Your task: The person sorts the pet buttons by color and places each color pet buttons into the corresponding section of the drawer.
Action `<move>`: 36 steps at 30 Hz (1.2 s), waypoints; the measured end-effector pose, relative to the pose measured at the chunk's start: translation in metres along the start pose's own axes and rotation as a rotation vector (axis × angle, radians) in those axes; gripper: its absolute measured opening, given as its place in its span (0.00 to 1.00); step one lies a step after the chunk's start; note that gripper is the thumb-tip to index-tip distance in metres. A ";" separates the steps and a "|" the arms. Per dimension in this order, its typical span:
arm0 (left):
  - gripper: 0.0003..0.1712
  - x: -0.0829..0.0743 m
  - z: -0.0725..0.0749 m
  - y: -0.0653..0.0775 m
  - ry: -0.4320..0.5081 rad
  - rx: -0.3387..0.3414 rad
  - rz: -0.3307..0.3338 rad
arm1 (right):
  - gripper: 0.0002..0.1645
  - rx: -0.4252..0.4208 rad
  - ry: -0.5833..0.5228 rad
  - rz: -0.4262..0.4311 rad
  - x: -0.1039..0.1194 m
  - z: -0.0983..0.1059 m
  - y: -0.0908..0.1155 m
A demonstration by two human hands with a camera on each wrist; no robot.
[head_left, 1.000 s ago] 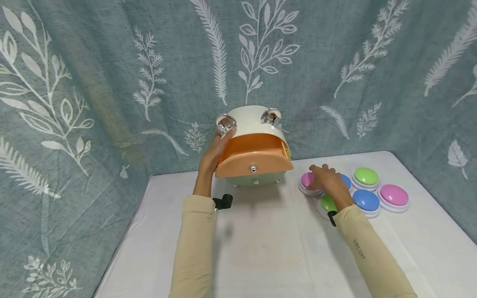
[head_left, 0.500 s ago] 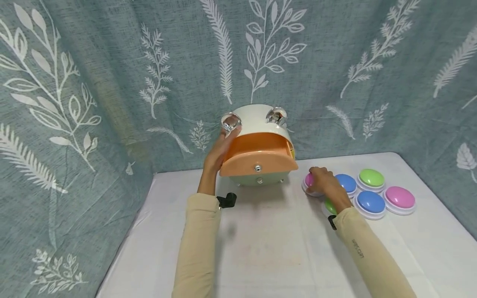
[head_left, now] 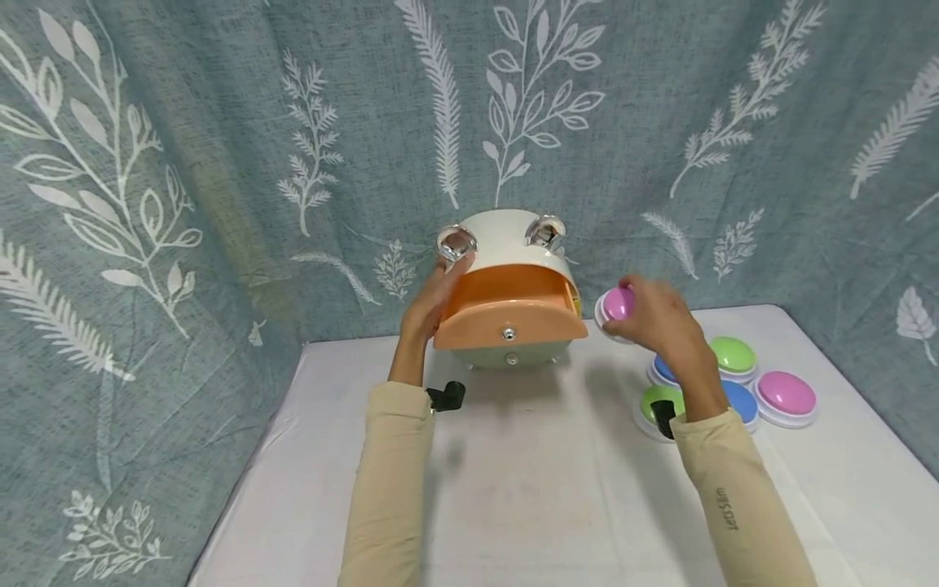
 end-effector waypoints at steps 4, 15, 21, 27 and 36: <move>0.60 0.000 0.001 -0.001 -0.003 0.007 -0.002 | 0.39 -0.118 -0.001 0.083 0.030 0.026 0.015; 0.56 -0.002 -0.002 -0.003 0.033 0.013 -0.048 | 0.26 -0.167 -0.143 0.338 0.115 0.035 0.004; 0.55 -0.002 0.000 -0.003 -0.015 -0.004 -0.025 | 0.28 -0.069 -0.093 0.339 0.145 0.020 -0.016; 0.54 -0.002 0.000 -0.003 -0.001 0.005 -0.031 | 0.33 0.050 -0.036 0.303 0.162 0.001 -0.035; 0.54 -0.001 0.000 -0.001 -0.009 0.045 -0.025 | 0.21 0.085 0.015 0.230 0.173 -0.019 -0.060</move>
Point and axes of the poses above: each hand's wrist, its own y-axis away from the middle knuckle, its own z-axis out of the back of the hand, x = y × z, the point moved 8 cm from there along -y, towards the middle knuckle, and after that the axes turned 14 degrees about x, right-handed, at the moved point
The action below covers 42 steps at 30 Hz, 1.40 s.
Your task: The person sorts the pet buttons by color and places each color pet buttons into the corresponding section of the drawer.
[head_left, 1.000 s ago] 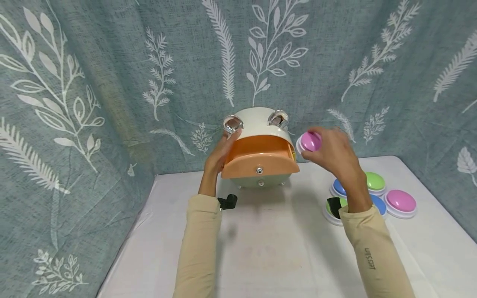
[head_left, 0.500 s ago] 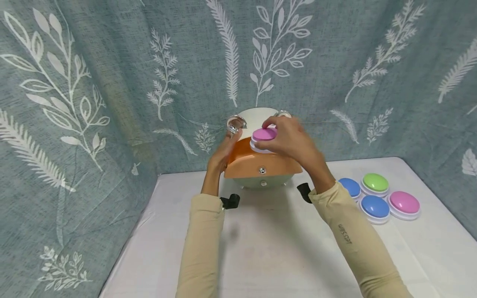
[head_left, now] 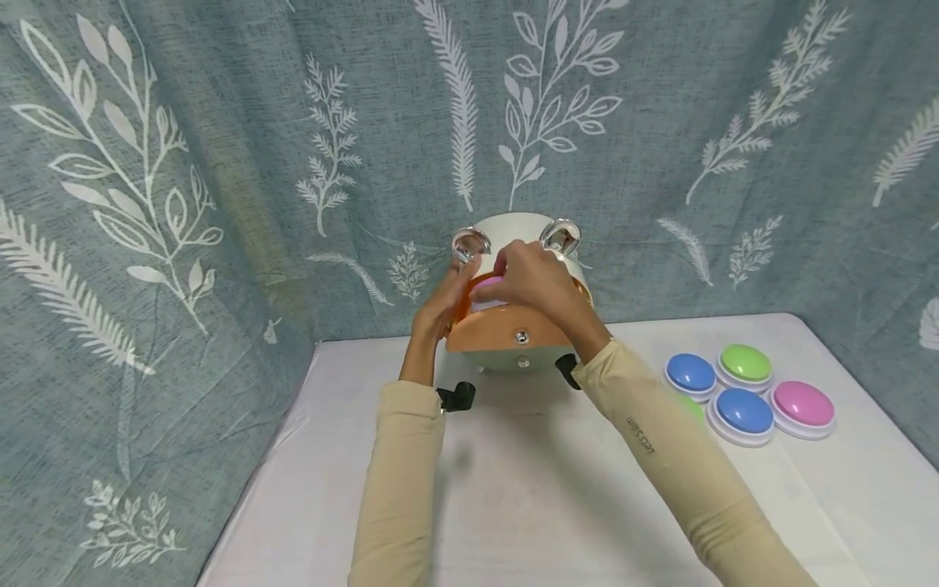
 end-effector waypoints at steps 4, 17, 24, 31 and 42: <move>0.51 -0.002 -0.005 -0.002 0.025 0.030 -0.026 | 0.22 0.029 0.019 -0.035 0.000 -0.007 -0.006; 0.52 -0.006 -0.007 -0.006 -0.038 0.013 -0.006 | 0.08 0.152 0.030 0.061 0.003 -0.011 -0.010; 0.52 -0.003 -0.008 -0.006 0.008 0.022 -0.022 | 0.13 0.191 0.045 0.131 0.000 -0.013 -0.007; 0.54 0.004 -0.007 -0.003 -0.031 0.006 0.034 | 0.11 -0.265 -0.129 0.229 -0.017 0.015 0.042; 0.52 0.002 -0.002 0.001 -0.046 -0.001 0.052 | 0.13 -0.518 -0.027 0.012 -0.156 0.047 0.139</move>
Point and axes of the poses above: each hand's wrist, its own y-axis away from the middle knuckle, its own z-axis out of the back of the hand, x = y × z, the point moved 8 cm from there along -y, towards the middle knuckle, and after that the axes turned 14 degrees about x, right-handed, at the moved point
